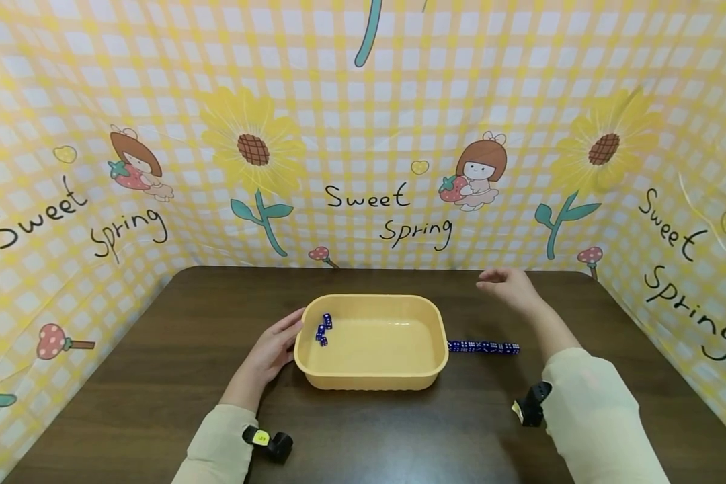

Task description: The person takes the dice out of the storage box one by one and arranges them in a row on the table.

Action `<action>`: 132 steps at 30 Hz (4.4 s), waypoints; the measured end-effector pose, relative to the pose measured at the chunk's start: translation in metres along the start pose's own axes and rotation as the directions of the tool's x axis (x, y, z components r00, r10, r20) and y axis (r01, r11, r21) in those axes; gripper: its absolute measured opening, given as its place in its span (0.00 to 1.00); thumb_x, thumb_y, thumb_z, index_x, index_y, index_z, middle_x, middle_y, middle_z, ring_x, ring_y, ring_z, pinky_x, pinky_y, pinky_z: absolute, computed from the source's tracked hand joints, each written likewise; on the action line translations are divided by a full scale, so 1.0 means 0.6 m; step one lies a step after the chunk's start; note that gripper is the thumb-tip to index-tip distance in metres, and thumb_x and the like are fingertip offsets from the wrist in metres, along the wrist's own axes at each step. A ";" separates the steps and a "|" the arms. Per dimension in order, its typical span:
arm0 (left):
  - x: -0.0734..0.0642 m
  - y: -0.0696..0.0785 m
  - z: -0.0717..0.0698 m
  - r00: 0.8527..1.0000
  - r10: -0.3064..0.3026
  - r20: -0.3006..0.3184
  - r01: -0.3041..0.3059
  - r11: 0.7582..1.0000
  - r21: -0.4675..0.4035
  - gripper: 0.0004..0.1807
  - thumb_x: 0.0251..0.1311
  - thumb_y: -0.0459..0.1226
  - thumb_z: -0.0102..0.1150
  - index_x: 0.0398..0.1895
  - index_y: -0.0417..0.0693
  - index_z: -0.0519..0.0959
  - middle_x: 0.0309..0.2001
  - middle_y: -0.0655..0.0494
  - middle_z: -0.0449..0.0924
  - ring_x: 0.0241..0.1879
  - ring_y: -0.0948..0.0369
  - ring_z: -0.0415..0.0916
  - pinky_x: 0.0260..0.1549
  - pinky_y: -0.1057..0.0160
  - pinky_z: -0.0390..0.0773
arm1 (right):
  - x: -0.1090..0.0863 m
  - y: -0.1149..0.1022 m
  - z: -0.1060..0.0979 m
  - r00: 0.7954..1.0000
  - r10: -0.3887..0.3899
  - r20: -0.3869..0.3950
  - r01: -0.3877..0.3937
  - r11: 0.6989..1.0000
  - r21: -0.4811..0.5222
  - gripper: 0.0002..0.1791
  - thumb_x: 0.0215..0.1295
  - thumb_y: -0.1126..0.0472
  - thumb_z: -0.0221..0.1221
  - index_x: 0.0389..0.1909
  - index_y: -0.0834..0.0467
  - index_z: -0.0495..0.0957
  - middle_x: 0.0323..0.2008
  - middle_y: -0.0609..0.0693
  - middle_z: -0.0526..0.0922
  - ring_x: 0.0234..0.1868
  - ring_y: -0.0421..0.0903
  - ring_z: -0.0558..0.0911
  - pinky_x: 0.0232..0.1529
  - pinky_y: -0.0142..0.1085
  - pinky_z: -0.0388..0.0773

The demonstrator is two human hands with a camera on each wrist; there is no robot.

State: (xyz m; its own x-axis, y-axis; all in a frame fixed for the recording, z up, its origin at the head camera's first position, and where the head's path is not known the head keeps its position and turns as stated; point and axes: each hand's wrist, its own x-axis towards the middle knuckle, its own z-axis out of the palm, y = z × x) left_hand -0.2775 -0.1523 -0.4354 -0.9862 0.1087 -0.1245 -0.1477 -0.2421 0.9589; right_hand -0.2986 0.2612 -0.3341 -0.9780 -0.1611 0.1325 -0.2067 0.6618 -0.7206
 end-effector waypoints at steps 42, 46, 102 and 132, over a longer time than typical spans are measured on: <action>0.001 0.003 0.001 1.000 -0.010 -0.005 0.010 1.000 -0.027 0.25 0.56 0.37 0.52 0.59 0.45 0.64 0.56 0.46 0.63 0.51 0.52 0.64 0.40 0.53 0.69 | 0.089 -0.140 0.204 0.987 -0.094 0.130 0.039 0.927 0.372 0.11 0.55 0.66 0.56 0.38 0.69 0.73 0.31 0.55 0.76 0.35 0.53 0.74 0.41 0.49 0.68; 0.001 0.003 0.002 1.000 -0.016 -0.010 0.016 0.999 -0.029 0.24 0.57 0.37 0.51 0.59 0.47 0.65 0.56 0.47 0.64 0.51 0.52 0.64 0.38 0.54 0.70 | 0.091 -0.147 0.229 0.981 -0.145 0.130 0.083 0.916 0.392 0.10 0.54 0.68 0.57 0.36 0.70 0.73 0.28 0.54 0.77 0.33 0.50 0.74 0.40 0.49 0.68; -0.003 0.006 0.004 1.000 0.010 0.019 -0.010 0.999 -0.044 0.23 0.59 0.34 0.47 0.60 0.44 0.62 0.56 0.42 0.62 0.52 0.48 0.62 0.39 0.55 0.70 | 0.074 -0.167 0.385 0.918 -0.165 0.360 0.085 0.970 0.227 0.05 0.48 0.70 0.61 0.27 0.67 0.77 0.22 0.49 0.77 0.23 0.39 0.70 0.25 0.29 0.68; -0.002 0.004 0.003 1.000 -0.001 0.009 0.001 0.999 -0.042 0.24 0.58 0.36 0.50 0.59 0.44 0.63 0.56 0.42 0.63 0.52 0.48 0.62 0.39 0.55 0.70 | 0.074 -0.160 0.396 0.914 -0.199 0.355 0.154 0.977 0.151 0.04 0.46 0.70 0.62 0.22 0.65 0.76 0.17 0.46 0.74 0.19 0.37 0.69 0.22 0.27 0.66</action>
State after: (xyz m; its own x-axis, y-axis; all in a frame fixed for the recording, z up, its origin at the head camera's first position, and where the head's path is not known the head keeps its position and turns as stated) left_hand -0.2764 -0.1512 -0.4323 -0.9854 0.1176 -0.1230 -0.1520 -0.2825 0.9471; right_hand -0.3151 0.0164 -0.4207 -0.8424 -0.5383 0.0229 -0.3481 0.5113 -0.7857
